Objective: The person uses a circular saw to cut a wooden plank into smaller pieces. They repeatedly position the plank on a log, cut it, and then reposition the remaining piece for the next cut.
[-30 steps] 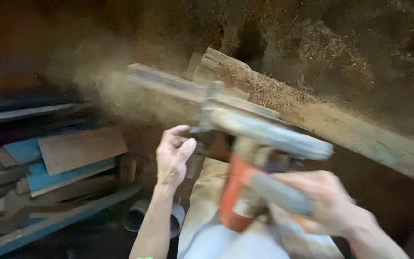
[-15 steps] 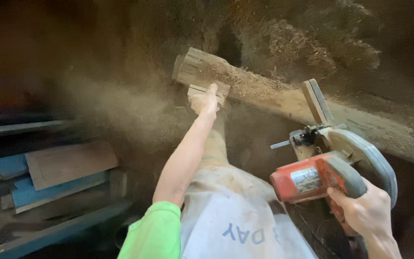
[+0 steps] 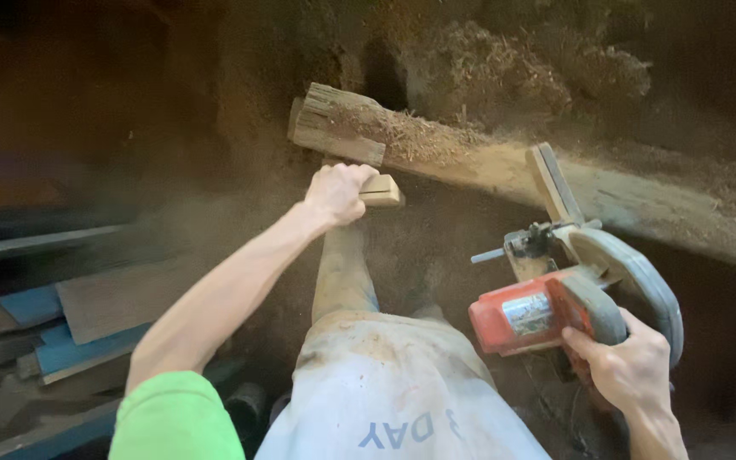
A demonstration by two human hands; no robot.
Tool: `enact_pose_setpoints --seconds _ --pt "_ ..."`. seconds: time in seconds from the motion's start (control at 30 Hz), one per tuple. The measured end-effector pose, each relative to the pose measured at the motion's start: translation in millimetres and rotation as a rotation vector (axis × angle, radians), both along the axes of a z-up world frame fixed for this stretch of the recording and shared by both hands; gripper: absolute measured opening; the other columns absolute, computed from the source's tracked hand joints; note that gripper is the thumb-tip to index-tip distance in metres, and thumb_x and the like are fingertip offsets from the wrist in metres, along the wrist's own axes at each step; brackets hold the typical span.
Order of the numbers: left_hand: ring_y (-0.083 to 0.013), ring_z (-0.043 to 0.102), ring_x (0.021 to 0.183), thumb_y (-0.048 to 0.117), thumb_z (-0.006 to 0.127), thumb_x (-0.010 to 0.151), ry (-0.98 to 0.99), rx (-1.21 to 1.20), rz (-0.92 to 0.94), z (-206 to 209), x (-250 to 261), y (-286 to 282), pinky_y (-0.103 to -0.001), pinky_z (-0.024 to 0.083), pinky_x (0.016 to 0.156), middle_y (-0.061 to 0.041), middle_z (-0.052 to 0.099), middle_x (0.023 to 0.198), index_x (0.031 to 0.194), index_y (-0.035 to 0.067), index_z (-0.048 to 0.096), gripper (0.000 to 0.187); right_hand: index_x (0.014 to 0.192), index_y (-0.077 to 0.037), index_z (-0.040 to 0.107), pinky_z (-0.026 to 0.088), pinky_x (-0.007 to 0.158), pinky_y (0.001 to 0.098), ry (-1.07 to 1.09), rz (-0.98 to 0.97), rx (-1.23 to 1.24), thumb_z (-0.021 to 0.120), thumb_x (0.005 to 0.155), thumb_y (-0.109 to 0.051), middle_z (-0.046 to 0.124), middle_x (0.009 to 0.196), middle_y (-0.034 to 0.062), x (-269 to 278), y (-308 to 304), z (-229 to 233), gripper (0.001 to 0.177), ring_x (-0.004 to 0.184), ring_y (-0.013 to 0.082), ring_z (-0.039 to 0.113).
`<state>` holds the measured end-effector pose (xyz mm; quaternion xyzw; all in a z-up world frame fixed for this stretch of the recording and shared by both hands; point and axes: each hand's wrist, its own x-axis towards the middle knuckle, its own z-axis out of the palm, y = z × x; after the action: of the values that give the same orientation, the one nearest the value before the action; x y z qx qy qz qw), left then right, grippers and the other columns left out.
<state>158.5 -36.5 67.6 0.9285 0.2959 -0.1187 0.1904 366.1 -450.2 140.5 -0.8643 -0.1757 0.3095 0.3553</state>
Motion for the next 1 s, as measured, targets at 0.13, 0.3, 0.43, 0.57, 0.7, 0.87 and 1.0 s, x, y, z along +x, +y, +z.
enact_pose_setpoints --seconds 0.13,0.3,0.43,0.57,0.7,0.87,1.0 --pt "-0.0289 0.071 0.103 0.006 0.071 0.073 0.094 0.085 -0.35 13.0 16.8 11.9 -0.044 0.055 0.09 -0.008 0.074 0.107 0.119 0.018 0.069 0.048 0.107 0.006 0.074 0.042 0.044 0.0321 0.233 -0.179 0.02 0.079 0.079 -0.001 0.068 0.071 0.0109 -9.5 1.4 14.2 0.029 0.051 0.0148 0.056" --pt "-0.0296 0.07 0.102 0.004 0.072 0.073 0.215 0.118 -0.516 26.6 20.7 23.6 -0.042 0.056 0.087 -0.007 0.072 0.112 0.125 0.021 0.068 0.054 0.108 0.005 0.074 0.043 0.043 0.0314 0.224 -0.171 0.037 0.079 0.079 -0.002 0.067 0.068 0.0116 -16.1 0.7 24.7 0.031 0.05 0.0137 0.056" --pt "-0.0274 0.069 0.105 0.004 0.073 0.077 0.292 0.189 -0.592 24.7 22.3 30.0 -0.042 0.056 0.089 -0.005 0.07 0.112 0.122 0.021 0.068 0.048 0.117 0.002 0.073 0.054 0.056 0.0314 0.074 -0.057 -0.004 0.084 0.073 -0.008 0.075 0.08 0.0105 -18.8 1.8 21.7 0.046 0.061 0.0135 0.064" --pt "-0.0265 0.068 0.107 0.007 0.075 0.08 0.301 0.263 -0.612 12.9 21.9 36.6 -0.043 0.055 0.09 -0.006 0.069 0.113 0.122 0.02 0.068 0.044 0.116 0.0 0.073 0.058 0.077 0.0302 -0.086 0.102 0.068 0.086 0.071 -0.013 0.08 0.095 0.0102 -20.7 9.6 21.6 0.049 0.082 0.0126 0.073" --pt "-0.0288 0.063 0.111 0.009 0.079 0.069 0.174 0.222 -0.548 -2.8 12.5 44.3 -0.045 0.05 0.095 -0.006 0.067 0.115 0.122 0.017 0.066 0.055 0.116 -0.003 0.074 0.058 0.076 0.0306 -0.035 0.144 0.021 0.084 0.071 -0.015 0.081 0.091 0.0111 -27.9 31.7 31.9 0.047 0.078 0.0137 0.075" --pt "-0.0295 0.062 0.118 -0.005 0.072 0.071 -0.134 0.194 -0.473 -35.9 -12.7 52.0 -0.041 0.05 0.102 -0.007 0.068 0.125 0.126 0.018 0.068 0.059 0.114 -0.004 0.073 0.059 0.068 0.032 -0.036 0.281 0.068 0.082 0.073 -0.015 0.079 0.086 0.0158 -37.9 69.9 44.4 0.044 0.07 0.0176 0.077" --pt "-0.0297 0.058 0.136 -0.012 0.071 0.081 -0.476 0.278 -0.356 -61.4 -29.8 53.7 -0.038 0.047 0.117 -0.009 0.064 0.141 0.138 0.018 0.064 0.064 0.116 -0.003 0.07 0.059 0.063 0.0322 0.002 0.375 0.167 0.081 0.072 -0.015 0.078 0.084 0.0165 -49.4 99.4 56.7 0.047 0.066 0.0208 0.079"
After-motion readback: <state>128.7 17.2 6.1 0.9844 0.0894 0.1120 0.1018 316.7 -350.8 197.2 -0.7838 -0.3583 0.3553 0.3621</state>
